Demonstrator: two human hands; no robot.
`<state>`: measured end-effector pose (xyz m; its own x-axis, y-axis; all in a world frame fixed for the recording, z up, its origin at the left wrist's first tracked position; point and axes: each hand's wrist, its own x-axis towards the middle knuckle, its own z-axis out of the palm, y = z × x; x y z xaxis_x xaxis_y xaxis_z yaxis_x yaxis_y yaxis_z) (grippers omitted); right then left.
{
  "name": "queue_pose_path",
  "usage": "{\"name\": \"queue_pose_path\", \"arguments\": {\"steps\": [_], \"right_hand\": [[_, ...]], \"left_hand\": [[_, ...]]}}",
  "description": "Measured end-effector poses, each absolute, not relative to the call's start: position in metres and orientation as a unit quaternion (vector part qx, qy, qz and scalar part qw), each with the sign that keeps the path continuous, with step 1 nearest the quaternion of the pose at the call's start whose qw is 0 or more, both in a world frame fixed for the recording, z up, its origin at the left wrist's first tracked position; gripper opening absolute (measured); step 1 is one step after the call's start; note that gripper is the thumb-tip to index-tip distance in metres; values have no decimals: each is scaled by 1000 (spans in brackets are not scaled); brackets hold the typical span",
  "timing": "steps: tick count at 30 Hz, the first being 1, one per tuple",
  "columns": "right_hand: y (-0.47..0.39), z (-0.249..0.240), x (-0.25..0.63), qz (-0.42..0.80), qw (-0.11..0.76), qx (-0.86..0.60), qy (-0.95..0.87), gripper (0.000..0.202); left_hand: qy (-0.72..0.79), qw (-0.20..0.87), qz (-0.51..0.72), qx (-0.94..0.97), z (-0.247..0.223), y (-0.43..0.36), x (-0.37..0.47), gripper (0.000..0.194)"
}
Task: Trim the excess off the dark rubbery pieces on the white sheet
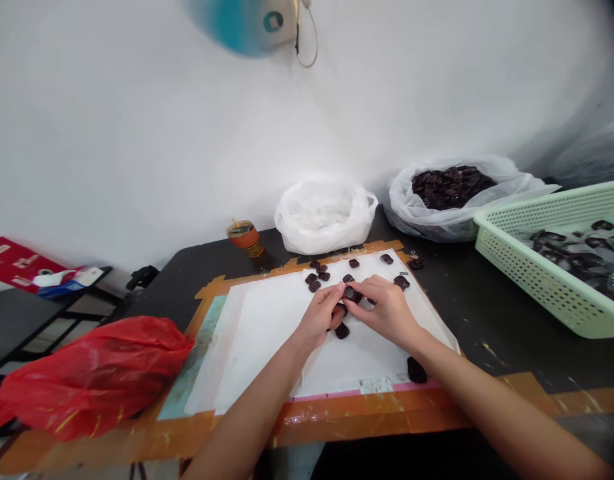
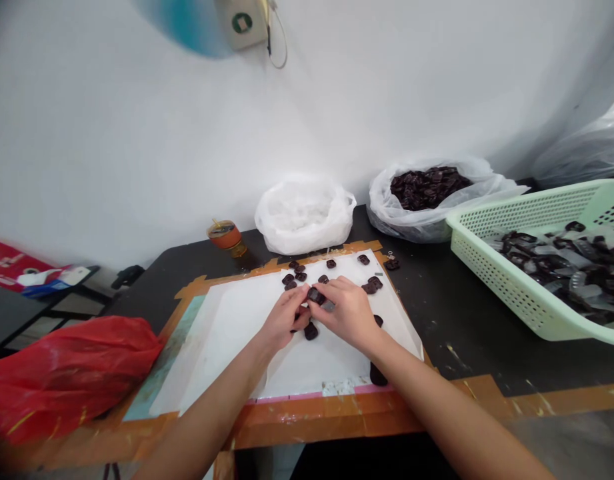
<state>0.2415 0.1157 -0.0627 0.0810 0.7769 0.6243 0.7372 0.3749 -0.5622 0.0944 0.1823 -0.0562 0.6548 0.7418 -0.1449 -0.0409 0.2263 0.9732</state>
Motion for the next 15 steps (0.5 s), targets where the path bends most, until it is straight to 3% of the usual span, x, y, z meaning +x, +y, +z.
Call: {"name": "queue_pose_path", "arguments": {"steps": [6, 15], "right_hand": [[114, -65, 238, -29, 487, -563, -667, 15], [115, -66, 236, -51, 498, -562, -658, 17]], "left_hand": [[305, 694, 367, 540, -58, 175, 102, 39], [324, 701, 383, 507, -61, 173, 104, 38]]}}
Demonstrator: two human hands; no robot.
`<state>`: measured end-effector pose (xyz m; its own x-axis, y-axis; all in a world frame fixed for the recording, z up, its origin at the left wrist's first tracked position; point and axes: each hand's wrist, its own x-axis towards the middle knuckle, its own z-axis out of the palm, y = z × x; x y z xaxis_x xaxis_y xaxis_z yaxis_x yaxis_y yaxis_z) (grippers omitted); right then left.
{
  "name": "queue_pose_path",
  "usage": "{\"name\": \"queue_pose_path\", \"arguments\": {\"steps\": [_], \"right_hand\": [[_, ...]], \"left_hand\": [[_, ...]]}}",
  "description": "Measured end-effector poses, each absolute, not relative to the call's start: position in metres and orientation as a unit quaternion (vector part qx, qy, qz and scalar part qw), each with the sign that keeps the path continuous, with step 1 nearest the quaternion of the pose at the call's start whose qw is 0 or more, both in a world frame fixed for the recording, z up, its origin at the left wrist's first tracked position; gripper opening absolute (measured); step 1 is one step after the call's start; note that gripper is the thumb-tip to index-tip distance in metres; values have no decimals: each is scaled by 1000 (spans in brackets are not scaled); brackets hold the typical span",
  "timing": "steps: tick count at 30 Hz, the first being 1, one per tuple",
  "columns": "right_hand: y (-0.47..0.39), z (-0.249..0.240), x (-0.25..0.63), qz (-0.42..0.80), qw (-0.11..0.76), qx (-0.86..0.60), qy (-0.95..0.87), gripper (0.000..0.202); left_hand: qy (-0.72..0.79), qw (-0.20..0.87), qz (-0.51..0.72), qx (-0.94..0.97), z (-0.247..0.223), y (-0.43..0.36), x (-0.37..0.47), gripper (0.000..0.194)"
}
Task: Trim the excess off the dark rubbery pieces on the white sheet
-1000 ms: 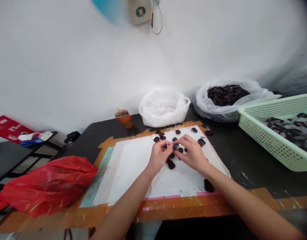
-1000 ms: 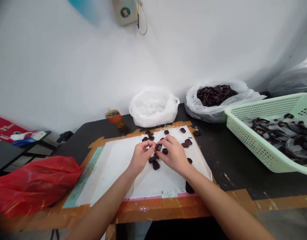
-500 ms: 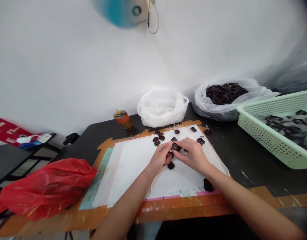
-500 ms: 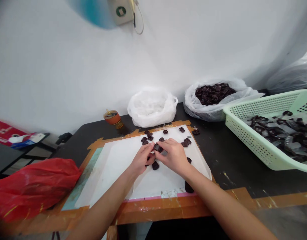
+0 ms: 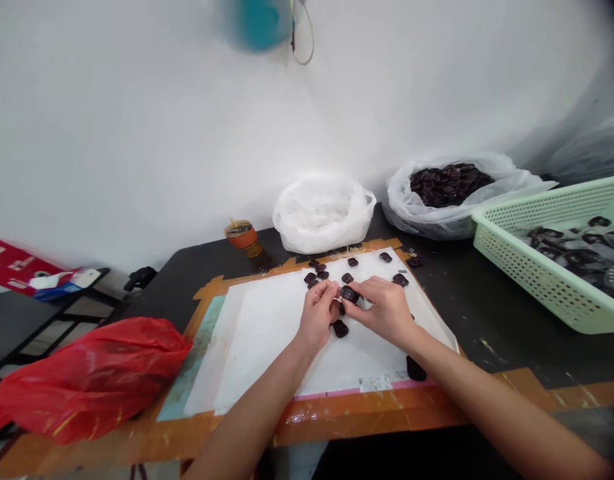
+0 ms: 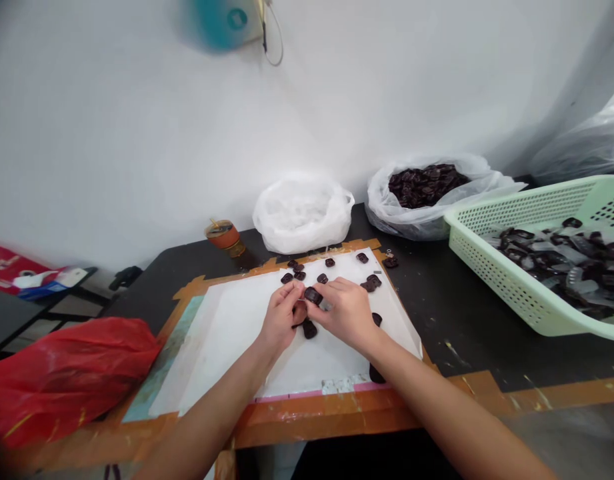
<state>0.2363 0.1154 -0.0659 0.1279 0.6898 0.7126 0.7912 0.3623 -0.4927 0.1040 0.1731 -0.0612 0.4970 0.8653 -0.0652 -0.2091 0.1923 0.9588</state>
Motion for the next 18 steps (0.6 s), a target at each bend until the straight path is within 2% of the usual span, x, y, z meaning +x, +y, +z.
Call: {"name": "queue_pose_path", "arguments": {"steps": [8, 18], "right_hand": [[113, -61, 236, -38, 471, -581, -662, 12], [113, -58, 236, -5, 433, -613, -661, 14]], "left_hand": [[363, 541, 435, 622, -62, 174, 100, 37], [369, 473, 461, 654, -62, 173, 101, 36]]}}
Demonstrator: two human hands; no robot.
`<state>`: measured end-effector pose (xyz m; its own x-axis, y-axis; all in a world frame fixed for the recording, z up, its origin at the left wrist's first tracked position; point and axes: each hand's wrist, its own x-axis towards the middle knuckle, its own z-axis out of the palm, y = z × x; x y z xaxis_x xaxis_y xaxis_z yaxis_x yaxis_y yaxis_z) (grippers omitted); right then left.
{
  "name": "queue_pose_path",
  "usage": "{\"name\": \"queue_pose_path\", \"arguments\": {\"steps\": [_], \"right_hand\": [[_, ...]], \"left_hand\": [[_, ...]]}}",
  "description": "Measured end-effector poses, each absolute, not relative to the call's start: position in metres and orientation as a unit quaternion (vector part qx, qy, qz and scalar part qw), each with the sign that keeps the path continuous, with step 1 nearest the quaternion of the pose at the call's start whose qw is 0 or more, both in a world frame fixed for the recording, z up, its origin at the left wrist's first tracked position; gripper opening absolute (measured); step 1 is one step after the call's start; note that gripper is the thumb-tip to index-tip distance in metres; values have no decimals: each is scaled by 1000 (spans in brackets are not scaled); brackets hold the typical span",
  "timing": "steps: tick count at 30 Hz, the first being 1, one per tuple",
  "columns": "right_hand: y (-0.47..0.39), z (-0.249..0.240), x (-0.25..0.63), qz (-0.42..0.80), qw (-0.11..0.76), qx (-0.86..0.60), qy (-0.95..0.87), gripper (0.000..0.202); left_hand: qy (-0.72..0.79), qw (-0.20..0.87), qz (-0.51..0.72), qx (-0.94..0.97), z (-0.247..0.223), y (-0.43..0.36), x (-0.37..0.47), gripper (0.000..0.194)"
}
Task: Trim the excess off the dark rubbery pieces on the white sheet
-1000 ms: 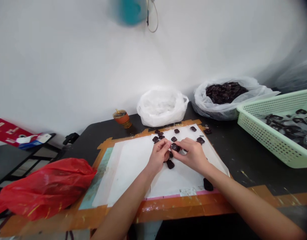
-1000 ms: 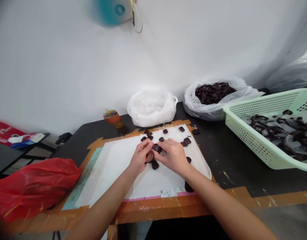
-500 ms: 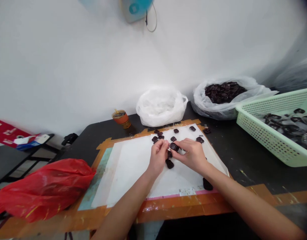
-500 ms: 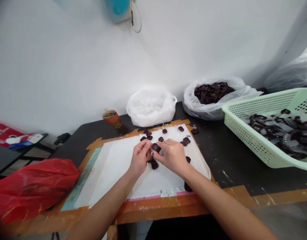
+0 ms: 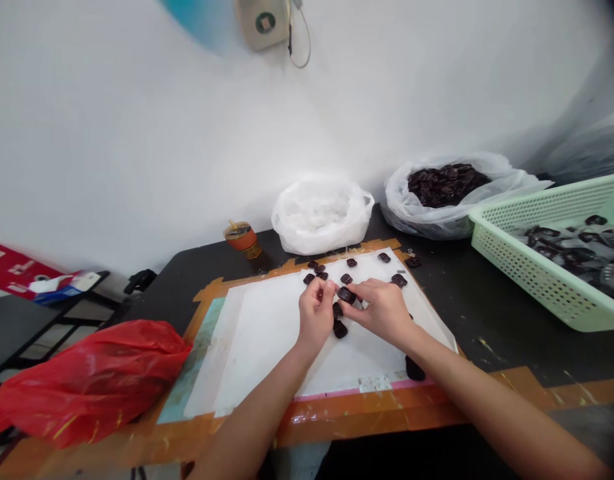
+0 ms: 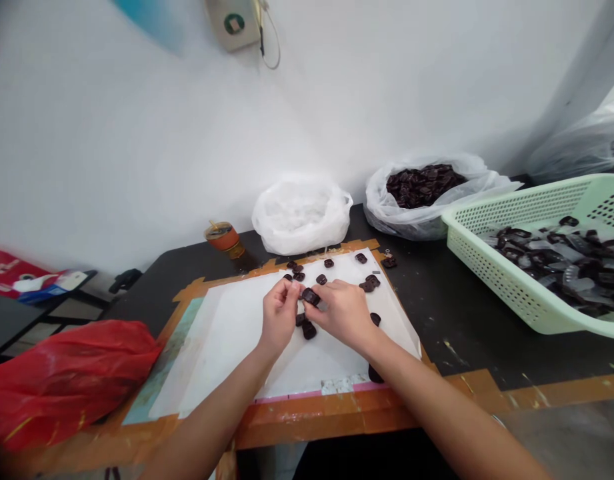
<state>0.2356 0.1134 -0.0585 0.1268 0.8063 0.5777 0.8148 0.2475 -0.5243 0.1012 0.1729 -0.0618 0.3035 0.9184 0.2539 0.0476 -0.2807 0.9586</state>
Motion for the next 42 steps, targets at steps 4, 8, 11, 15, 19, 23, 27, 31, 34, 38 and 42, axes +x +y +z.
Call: {"name": "queue_pose_path", "arguments": {"steps": [4, 8, 11, 15, 19, 23, 27, 31, 34, 38, 42], "right_hand": [[116, -62, 242, 121, 474, -597, -635, 18], [119, -65, 247, 267, 545, -536, -587, 21], [119, -63, 248, 328, 566, -510, -558, 23], [118, -58, 248, 371, 577, -502, -528, 25], [119, -59, 250, 379, 576, -504, -521, 26], [119, -60, 249, 304, 593, -528, -526, 27], [118, -58, 249, 191, 591, -537, -571, 19], [119, -58, 248, 216, 550, -558, -583, 17], [121, -61, 246, 297, 542, -555, -556, 18], [121, -62, 242, 272, 539, -597, -529, 13], [117, -58, 240, 191, 522, -647, -521, 11]], "left_hand": [[355, 576, 429, 599, -64, 182, 100, 37], [353, 626, 463, 518, -63, 192, 96, 38], [339, 649, 449, 513, -61, 193, 95, 37], [326, 670, 443, 499, -61, 189, 97, 36], [320, 680, 442, 491, -63, 188, 97, 35], [312, 681, 439, 497, -61, 186, 97, 34], [306, 672, 439, 512, -59, 180, 99, 36], [317, 653, 430, 537, -59, 176, 101, 38], [345, 591, 426, 592, -59, 176, 101, 32], [380, 408, 494, 667, -56, 174, 96, 20], [328, 217, 476, 787, -54, 168, 91, 14]]}}
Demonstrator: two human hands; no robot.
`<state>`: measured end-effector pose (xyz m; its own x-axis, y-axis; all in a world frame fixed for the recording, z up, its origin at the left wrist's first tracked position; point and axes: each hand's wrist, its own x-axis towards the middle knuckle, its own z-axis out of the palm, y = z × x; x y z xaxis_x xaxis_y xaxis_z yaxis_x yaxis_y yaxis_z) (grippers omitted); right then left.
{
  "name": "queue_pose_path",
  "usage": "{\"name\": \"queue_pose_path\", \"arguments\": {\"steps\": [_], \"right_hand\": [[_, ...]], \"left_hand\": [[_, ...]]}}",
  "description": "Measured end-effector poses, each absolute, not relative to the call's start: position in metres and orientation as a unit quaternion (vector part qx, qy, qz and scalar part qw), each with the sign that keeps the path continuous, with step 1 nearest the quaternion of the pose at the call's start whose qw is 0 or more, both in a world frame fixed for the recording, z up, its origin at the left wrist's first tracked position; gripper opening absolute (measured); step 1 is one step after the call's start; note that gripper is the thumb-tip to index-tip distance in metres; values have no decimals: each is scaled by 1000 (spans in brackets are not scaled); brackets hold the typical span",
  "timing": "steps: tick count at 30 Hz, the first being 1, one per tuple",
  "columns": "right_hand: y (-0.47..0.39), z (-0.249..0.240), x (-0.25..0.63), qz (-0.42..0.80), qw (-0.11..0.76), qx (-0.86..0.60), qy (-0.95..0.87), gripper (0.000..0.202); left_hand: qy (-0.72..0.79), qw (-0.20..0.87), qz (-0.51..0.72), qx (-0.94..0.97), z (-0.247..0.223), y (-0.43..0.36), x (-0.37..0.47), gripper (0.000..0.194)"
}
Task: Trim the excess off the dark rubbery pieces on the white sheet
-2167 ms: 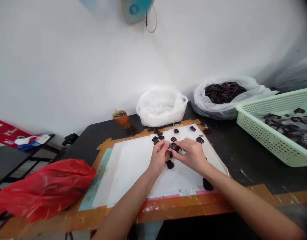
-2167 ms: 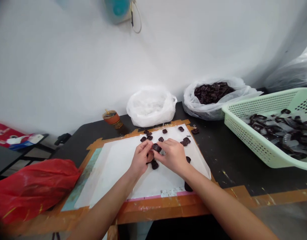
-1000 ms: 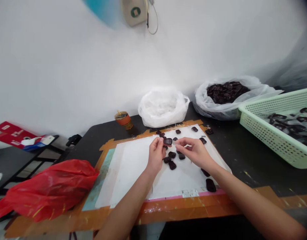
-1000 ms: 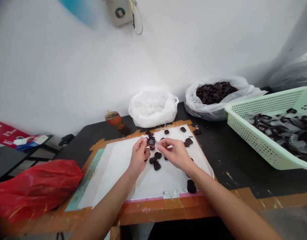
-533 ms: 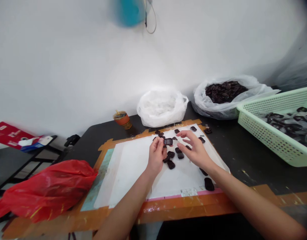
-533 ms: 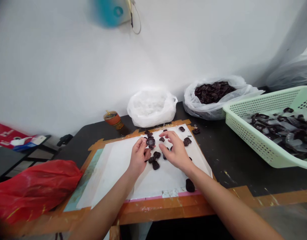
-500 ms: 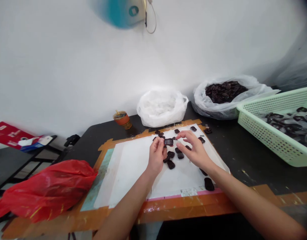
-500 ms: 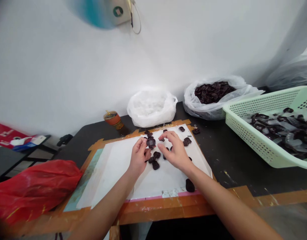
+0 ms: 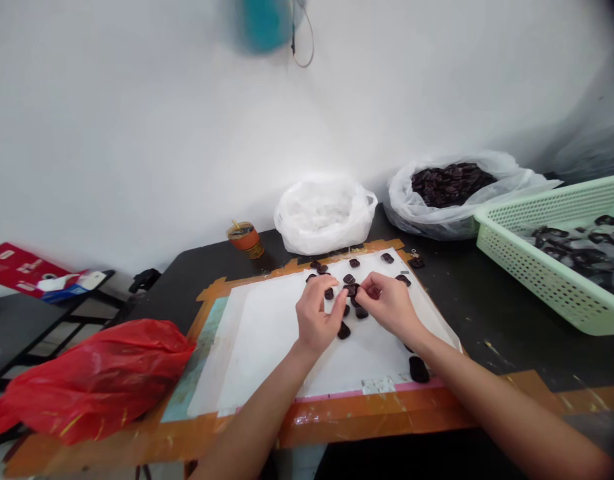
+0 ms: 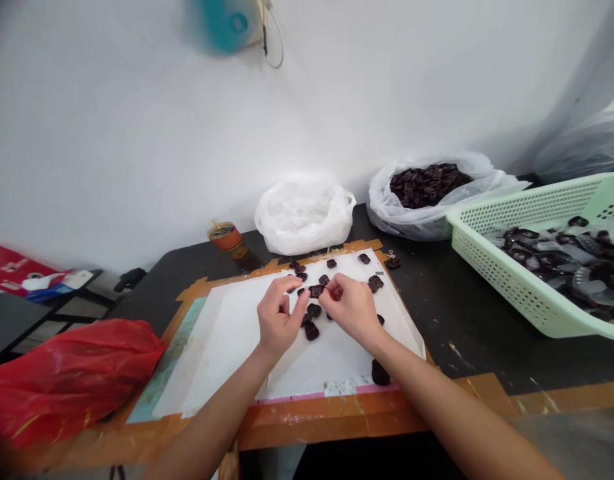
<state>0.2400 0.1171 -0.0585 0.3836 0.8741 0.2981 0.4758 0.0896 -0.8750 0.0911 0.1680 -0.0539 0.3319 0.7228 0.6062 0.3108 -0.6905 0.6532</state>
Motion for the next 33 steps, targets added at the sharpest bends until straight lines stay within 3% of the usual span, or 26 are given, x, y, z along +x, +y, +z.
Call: {"name": "queue_pose_path", "arguments": {"steps": [3, 8, 22, 29, 33], "right_hand": [[114, -57, 238, 160, 521, -652, -527, 11], [113, -61, 232, 129, 515, -649, -545, 13], [112, -64, 226, 146, 531, -597, -583, 3], [114, -66, 228, 182, 539, -582, -582, 25], [118, -68, 232, 231, 561, -577, -547, 21]], "left_hand": [[282, 135, 442, 841, -55, 165, 91, 11], [312, 87, 425, 845, -60, 166, 95, 15], [335, 97, 469, 811, -65, 166, 97, 7], [336, 89, 468, 813, -66, 168, 98, 7], [330, 87, 472, 813, -65, 168, 100, 8]]}}
